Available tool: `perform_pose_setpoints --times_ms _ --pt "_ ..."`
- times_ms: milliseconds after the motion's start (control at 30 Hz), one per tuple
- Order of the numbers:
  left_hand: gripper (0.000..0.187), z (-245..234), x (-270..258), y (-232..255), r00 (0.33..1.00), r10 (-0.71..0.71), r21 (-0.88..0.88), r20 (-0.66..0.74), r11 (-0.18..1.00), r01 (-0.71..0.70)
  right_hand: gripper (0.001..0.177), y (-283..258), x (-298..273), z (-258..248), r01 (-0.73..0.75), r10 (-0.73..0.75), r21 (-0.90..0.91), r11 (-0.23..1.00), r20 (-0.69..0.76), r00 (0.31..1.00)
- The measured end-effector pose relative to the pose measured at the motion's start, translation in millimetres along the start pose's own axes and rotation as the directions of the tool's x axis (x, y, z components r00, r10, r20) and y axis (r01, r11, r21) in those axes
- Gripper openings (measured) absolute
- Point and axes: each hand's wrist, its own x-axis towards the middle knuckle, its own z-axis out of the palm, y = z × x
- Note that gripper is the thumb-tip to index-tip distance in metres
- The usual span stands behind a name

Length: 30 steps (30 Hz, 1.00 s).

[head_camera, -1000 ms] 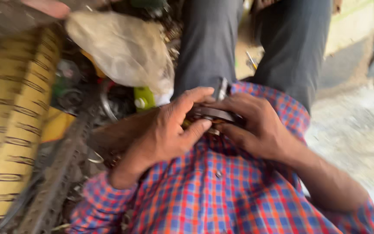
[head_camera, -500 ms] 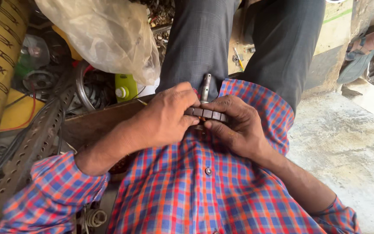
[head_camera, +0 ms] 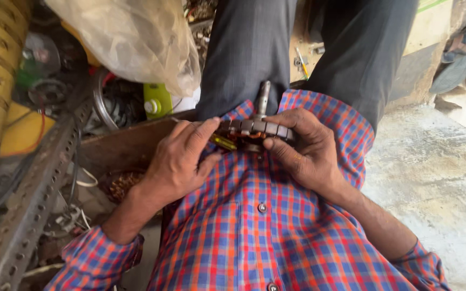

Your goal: The person sits on the floor and repairs a circular electrical component, likely a stator, by hand. They use a yellow screwdriver to adjust parts, cut copper wire with orange scissors, and insert small white cylindrical pieces into the component's slots.

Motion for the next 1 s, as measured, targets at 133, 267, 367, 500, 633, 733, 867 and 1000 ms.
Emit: perform_pose_setpoints --times_ms 133,267,367,500,633,733,867,1000 --pt "0.043 19.5 -16.7 -11.9 0.994 0.090 0.198 -0.056 0.977 -0.077 0.029 2.0 -2.5 2.5 -0.014 0.012 0.113 0.994 0.020 1.000" --pt "0.032 -9.8 -19.7 0.4 0.999 0.026 0.159 0.034 0.987 -0.031 0.033 -2.0 -2.6 1.0 -0.014 0.012 0.154 0.988 0.016 1.000" --pt "0.018 -38.5 -21.7 8.5 0.988 -0.139 -0.351 -0.070 0.930 0.106 0.031 -1.1 -6.0 -0.7 -0.044 0.037 0.186 0.982 0.044 0.998" --pt "0.023 -30.4 -6.0 24.6 0.940 -0.340 -0.931 0.003 0.343 0.127 0.031 3.1 -1.5 0.8 0.009 -0.013 0.090 0.996 0.045 0.999" --pt "0.032 -2.0 35.3 36.8 0.992 -0.080 -0.830 -0.102 0.556 -0.040 0.031 -1.6 -2.0 -0.8 -0.070 0.053 0.205 0.976 0.085 0.995" --pt "0.030 -1.6 53.1 38.7 0.983 0.050 -0.588 -0.179 0.795 -0.147 0.032 -0.9 -0.3 0.7 -0.082 0.067 0.202 0.976 0.083 0.994" --pt "0.029 -7.8 64.9 47.3 0.977 0.118 -0.414 -0.177 0.892 -0.182 0.030 0.2 -0.2 -0.3 -0.080 0.069 0.143 0.987 0.078 0.995" --pt "0.030 -5.6 69.3 56.8 0.978 0.158 -0.236 -0.134 0.954 -0.186 0.026 0.9 2.8 1.3 -0.099 0.077 0.234 0.967 0.099 0.992"
